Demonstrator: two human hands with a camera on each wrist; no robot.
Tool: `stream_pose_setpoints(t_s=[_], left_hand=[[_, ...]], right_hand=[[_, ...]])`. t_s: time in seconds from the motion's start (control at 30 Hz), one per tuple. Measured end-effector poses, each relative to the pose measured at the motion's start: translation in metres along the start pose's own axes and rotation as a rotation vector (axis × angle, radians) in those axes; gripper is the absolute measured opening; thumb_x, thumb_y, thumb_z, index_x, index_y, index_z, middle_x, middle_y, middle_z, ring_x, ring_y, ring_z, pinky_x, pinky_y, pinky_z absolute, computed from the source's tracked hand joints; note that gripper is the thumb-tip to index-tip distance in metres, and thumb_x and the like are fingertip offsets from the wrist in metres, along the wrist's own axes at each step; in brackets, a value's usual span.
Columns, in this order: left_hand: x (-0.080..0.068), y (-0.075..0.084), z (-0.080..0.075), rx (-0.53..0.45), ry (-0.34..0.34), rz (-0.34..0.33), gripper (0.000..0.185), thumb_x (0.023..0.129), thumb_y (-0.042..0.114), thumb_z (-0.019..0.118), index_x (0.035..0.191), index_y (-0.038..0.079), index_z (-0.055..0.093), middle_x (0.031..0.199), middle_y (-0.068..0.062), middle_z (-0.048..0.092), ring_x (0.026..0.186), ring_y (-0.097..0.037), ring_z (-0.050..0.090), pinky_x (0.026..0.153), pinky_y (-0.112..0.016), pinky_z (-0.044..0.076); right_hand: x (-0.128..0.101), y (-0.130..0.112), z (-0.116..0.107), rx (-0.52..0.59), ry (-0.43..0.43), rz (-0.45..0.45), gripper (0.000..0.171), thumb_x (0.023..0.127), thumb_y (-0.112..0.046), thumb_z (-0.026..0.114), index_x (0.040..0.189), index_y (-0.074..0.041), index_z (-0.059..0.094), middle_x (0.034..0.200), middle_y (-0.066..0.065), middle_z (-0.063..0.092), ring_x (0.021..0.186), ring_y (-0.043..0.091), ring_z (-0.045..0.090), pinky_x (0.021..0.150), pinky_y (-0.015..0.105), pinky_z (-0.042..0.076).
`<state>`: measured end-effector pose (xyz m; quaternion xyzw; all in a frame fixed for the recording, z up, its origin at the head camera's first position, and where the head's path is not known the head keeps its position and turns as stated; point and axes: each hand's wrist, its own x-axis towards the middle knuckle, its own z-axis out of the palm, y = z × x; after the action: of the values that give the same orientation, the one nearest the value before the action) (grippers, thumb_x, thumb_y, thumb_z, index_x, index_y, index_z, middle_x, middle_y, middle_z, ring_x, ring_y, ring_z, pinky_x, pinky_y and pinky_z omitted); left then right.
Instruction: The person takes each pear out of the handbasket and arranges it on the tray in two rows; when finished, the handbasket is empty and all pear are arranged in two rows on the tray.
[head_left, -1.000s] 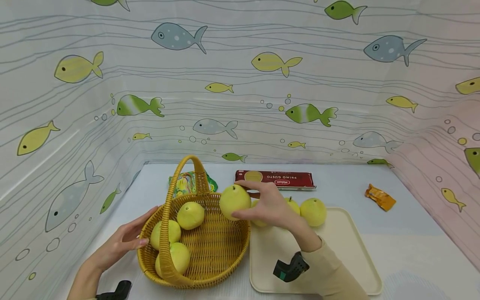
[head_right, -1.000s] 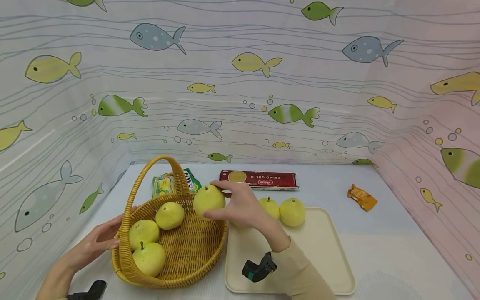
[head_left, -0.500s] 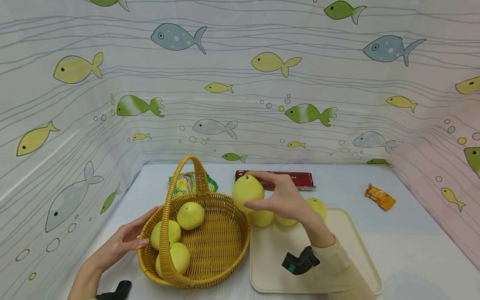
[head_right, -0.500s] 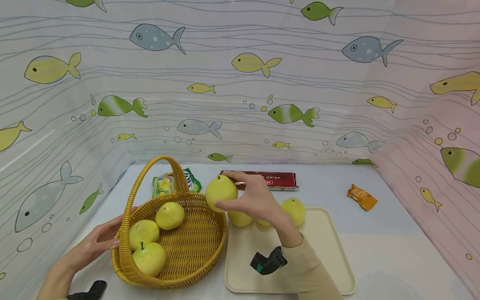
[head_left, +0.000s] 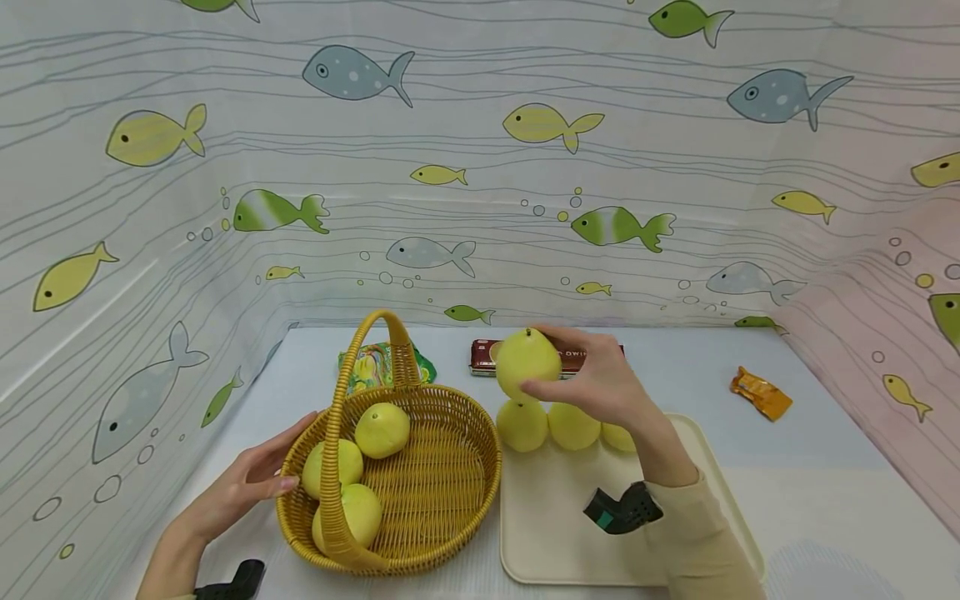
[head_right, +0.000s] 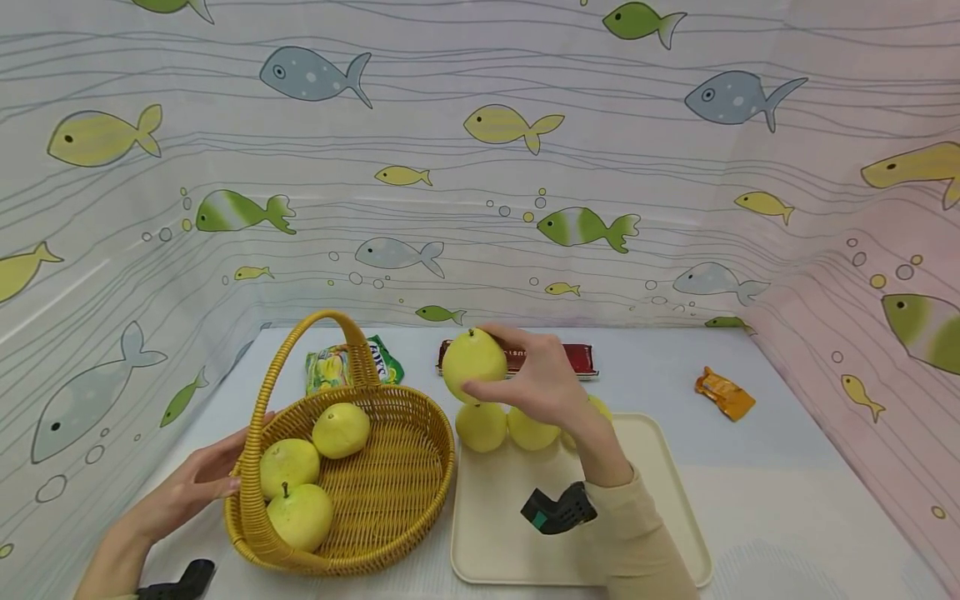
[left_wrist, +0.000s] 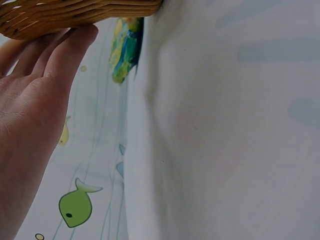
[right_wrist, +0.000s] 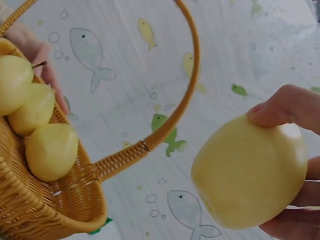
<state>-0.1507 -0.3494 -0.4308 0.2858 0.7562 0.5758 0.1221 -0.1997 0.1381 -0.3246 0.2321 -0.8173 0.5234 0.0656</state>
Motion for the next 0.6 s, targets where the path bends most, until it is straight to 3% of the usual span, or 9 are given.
stream_pose_setpoints(t_s=[0.43,0.6], left_hand=[[0.000,0.002,0.001,-0.008,0.000,-0.006,0.072,0.095,-0.009,0.043,0.160,0.001,0.012,0.168,-0.006,0.015,0.147,0.006,0.023,0.107,-0.010,0.030],[0.000,0.000,0.001,-0.017,0.014,-0.042,0.071,0.096,-0.007,0.044,0.160,0.002,0.013,0.168,-0.004,0.015,0.146,0.008,0.023,0.107,-0.009,0.030]], right_hand=[[-0.005,0.008,-0.028,0.037,0.011,-0.006,0.066,0.074,-0.014,0.088,0.135,-0.009,0.063,0.127,0.008,0.067,0.091,0.019,0.073,0.078,0.029,0.059],[-0.008,0.012,-0.036,0.033,0.004,0.021,0.065,0.075,-0.015,0.088,0.135,-0.011,0.063,0.129,0.008,0.066,0.093,0.022,0.073,0.080,0.028,0.059]])
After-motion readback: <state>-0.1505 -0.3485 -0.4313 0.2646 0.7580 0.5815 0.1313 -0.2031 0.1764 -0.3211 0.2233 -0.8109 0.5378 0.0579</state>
